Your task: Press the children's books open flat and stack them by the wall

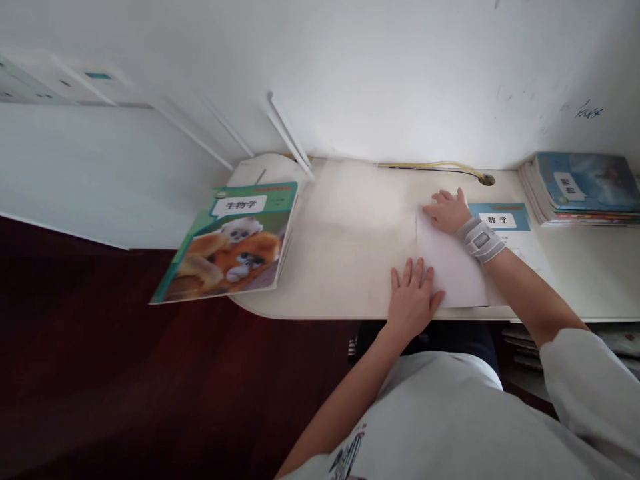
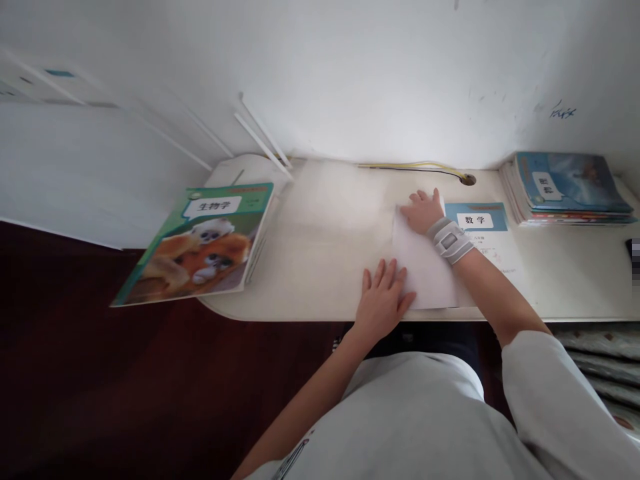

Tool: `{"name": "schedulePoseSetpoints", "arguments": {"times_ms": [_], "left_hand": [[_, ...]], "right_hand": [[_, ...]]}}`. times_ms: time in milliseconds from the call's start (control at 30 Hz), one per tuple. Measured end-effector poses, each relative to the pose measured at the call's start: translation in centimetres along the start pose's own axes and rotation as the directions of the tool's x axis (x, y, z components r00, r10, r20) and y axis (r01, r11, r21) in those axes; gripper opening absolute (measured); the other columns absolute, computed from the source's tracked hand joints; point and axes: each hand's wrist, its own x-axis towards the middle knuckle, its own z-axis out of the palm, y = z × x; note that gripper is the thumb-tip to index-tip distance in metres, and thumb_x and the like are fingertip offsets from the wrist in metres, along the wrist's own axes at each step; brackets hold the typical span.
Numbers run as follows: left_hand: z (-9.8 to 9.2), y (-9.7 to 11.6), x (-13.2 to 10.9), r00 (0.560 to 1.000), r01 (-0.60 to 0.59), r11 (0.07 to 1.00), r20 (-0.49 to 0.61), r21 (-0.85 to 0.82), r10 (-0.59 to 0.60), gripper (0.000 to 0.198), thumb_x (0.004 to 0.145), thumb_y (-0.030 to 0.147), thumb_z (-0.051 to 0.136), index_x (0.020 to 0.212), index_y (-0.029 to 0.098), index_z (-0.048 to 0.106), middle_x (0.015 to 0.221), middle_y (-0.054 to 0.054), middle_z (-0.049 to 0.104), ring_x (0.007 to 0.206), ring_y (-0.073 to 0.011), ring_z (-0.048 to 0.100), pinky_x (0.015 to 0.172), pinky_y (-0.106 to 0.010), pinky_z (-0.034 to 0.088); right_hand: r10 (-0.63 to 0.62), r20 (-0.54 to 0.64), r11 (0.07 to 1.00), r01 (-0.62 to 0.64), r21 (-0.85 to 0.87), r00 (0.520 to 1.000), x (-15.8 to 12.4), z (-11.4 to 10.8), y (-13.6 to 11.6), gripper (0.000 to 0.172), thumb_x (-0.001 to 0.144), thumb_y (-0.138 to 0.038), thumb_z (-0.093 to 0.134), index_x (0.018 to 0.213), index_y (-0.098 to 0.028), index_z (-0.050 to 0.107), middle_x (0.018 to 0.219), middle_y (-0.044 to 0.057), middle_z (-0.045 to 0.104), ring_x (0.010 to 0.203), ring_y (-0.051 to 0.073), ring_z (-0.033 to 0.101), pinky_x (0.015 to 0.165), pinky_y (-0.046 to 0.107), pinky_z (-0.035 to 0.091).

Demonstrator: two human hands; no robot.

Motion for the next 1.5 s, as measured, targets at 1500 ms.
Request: {"name": "schedulePoseSetpoints", "arguments": {"times_ms": [1500], "left_hand": [[-3.6, 0.8, 4.7, 0.840, -0.539, 0.839, -0.031, 0.073, 0.542, 0.048, 0.087, 0.050, 0.046, 0.117, 0.015, 0.056, 0.129, -0.016, 0.055, 0.118, -0.0269, 0.052, 0.103, -0.045, 0.036]], "right_hand": [[-0.113, 0.091, 0.988, 0.103, 0.113, 0.989, 0.1, 0.2, 0.6, 0.040, 0.090, -0.017, 0.031, 0.118, -0.027, 0.057, 0.120, 0.009, 0.059, 0.111, 0.029, 0.053, 0.098, 0.059, 0.022]]}}
